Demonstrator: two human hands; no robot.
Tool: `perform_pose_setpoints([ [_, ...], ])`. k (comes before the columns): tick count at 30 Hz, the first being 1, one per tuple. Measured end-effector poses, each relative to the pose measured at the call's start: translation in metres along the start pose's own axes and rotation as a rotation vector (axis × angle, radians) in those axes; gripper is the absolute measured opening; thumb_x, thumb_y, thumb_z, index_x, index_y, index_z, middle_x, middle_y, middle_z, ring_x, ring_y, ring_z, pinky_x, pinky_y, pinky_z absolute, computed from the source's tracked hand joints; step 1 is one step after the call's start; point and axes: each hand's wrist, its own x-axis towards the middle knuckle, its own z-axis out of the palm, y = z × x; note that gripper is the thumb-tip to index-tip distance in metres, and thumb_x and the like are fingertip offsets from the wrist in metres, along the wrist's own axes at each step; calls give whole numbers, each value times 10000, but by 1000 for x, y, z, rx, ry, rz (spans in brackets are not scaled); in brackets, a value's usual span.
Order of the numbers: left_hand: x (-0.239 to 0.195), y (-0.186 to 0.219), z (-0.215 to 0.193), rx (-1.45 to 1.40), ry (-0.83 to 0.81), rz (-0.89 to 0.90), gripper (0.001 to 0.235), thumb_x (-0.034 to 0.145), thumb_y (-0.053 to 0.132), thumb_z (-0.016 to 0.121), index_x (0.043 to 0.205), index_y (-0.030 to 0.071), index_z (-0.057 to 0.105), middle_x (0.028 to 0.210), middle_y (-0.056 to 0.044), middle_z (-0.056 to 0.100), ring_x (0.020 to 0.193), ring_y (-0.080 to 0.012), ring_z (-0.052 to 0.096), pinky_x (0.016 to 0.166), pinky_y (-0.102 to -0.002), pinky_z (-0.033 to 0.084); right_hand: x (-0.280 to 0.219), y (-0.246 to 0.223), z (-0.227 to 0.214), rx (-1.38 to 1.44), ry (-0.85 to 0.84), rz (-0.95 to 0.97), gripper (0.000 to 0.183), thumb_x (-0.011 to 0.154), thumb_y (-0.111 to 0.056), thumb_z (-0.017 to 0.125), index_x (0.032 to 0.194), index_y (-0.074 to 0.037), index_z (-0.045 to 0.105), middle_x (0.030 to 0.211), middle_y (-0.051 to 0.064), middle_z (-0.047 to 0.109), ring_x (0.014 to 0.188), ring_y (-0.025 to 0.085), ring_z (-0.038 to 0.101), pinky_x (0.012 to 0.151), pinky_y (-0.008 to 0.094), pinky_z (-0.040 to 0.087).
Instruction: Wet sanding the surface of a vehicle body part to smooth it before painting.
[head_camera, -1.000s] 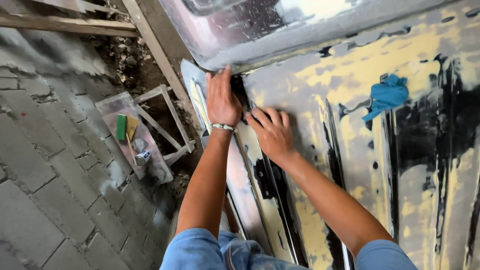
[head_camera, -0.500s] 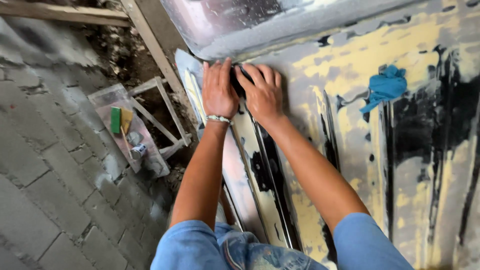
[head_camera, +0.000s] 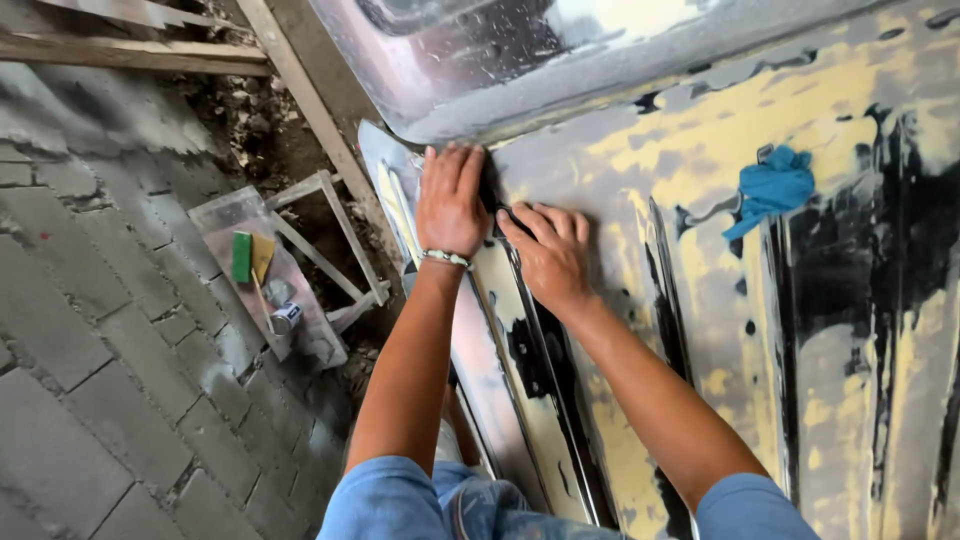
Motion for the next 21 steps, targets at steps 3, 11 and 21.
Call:
perform_pose_setpoints([
  [3,-10,3,5,-24,-5,32,428,909,40,637,1337,30,638,1332,-172,648,1328,-350,574,1240,-518,349,28,-5,-4,22,12,26,372,964,-108,612,1313,-151,735,1325,45,671,1192,271,581,1029,487,387],
  [11,3,-3,-1,-3,1,49,444,890,22,611,1332,33,657,1348,-159,650,1335,-350,582,1229,-515,370,24,2,-6,-15,92,38,359,983,-113,625,1326,-159,721,1306,42,676,1188,272,594,1039,481,374],
  [21,5,4,-11,5,-15,82,467,903,97,681,1369,90,653,1366,-182,637,1316,-375,589,1196,-523,398,22,9,-2,-53,98,79,380,991,-122,618,1356,-182,704,1315,31,661,1189,273,579,1043,496,367],
])
